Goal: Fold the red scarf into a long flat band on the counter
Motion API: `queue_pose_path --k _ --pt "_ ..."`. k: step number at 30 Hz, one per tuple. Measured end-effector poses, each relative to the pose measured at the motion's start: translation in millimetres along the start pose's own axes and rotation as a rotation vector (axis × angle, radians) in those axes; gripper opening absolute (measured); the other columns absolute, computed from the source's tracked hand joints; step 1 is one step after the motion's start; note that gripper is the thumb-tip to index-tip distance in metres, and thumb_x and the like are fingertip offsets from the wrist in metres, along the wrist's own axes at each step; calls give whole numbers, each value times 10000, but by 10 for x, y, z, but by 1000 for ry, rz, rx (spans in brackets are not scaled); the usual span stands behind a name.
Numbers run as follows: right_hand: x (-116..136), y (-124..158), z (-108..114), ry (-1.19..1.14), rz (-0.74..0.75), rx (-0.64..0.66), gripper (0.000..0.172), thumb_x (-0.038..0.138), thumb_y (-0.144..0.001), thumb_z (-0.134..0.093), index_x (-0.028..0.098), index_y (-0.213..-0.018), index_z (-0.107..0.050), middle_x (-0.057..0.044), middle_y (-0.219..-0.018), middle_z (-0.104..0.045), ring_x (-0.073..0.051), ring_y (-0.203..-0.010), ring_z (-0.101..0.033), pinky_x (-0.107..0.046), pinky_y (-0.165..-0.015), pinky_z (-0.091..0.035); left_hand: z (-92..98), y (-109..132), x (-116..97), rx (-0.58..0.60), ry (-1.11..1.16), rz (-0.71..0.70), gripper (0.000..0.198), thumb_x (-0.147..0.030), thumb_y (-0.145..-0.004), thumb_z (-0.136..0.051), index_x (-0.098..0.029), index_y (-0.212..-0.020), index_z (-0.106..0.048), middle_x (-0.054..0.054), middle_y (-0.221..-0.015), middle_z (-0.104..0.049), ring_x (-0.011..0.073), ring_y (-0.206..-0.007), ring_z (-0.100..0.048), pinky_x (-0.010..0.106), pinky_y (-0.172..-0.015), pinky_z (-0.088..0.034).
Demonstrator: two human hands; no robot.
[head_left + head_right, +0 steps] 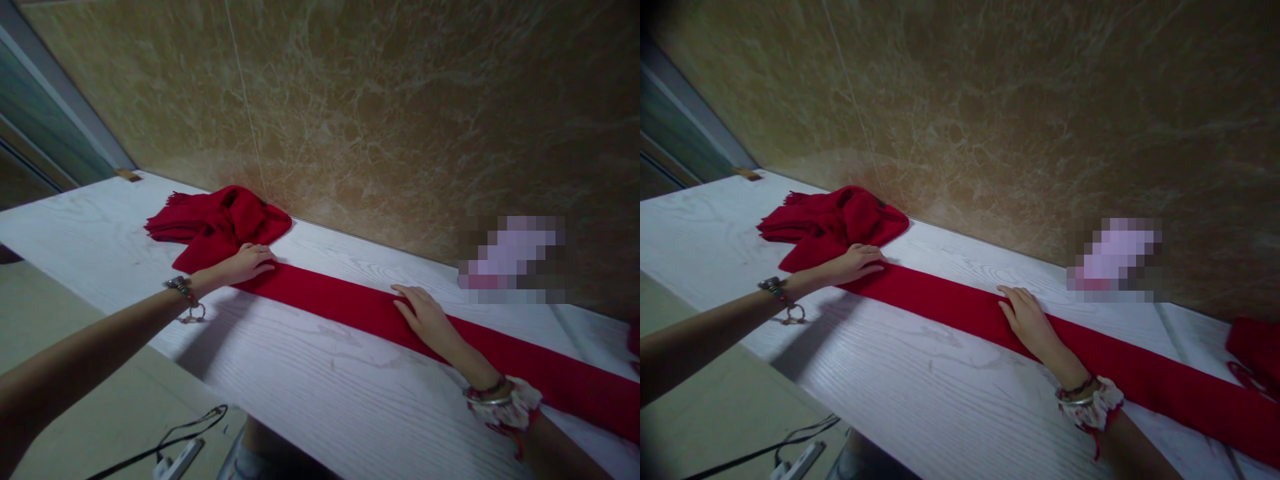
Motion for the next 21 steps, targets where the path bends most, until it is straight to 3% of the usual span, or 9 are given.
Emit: queue_pose_path --k 4,9,15,18,21 --pt "81 -75 130 -103 17 136 266 283 -846 -364 221 -896 -618 -62 -846 -663 -204 -801 -615 -363 -738 -501 206 -54 -29 65 138 -46 263 -316 -831 -372 -153 -822 -579 59 -830 -608 154 -776 -559 239 -728 -422" --pt "-4 -138 240 -175 -3 141 240 309 -826 -412 214 -880 -625 -56 -871 -671 -199 -818 -617 -352 -753 -502 338 -136 30 154 145 -8 292 -355 -847 -329 -169 -819 -552 19 -767 -601 133 -699 -569 202 -663 -428" --pt "-139 -131 -57 -98 15 199 261 252 -833 -402 197 -938 -634 -74 -908 -675 -204 -863 -622 -369 -792 -496 -114 -210 145 256 63 -40 304 -328 -849 -341 -138 -869 -577 59 -814 -620 151 -736 -578 230 -722 -441" --pt "-118 -92 -92 -56 54 189 303 251 -859 -379 194 -1057 -601 -83 -972 -657 -200 -912 -608 -373 -820 -488 -148 -127 172 166 68 -55 363 -342 -876 -318 -123 -1050 -549 97 -1017 -594 180 -933 -555 284 -865 -408" --pt "-33 -31 -89 42 86 166 355 262 -884 -342 190 -1155 -560 -114 -1034 -624 -211 -958 -584 -402 -849 -468 -46 52 80 25 9 -81 465 -405 -893 -314 -139 -1255 -435 138 -1291 -427 249 -1183 -396 391 -996 -295"
Point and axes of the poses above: each hand's wrist, its own y-axis away from the middle knuckle, its own z-axis out of the back of the hand, x = y × z, the point moved 10 cm from there along -y, towards the middle knuckle
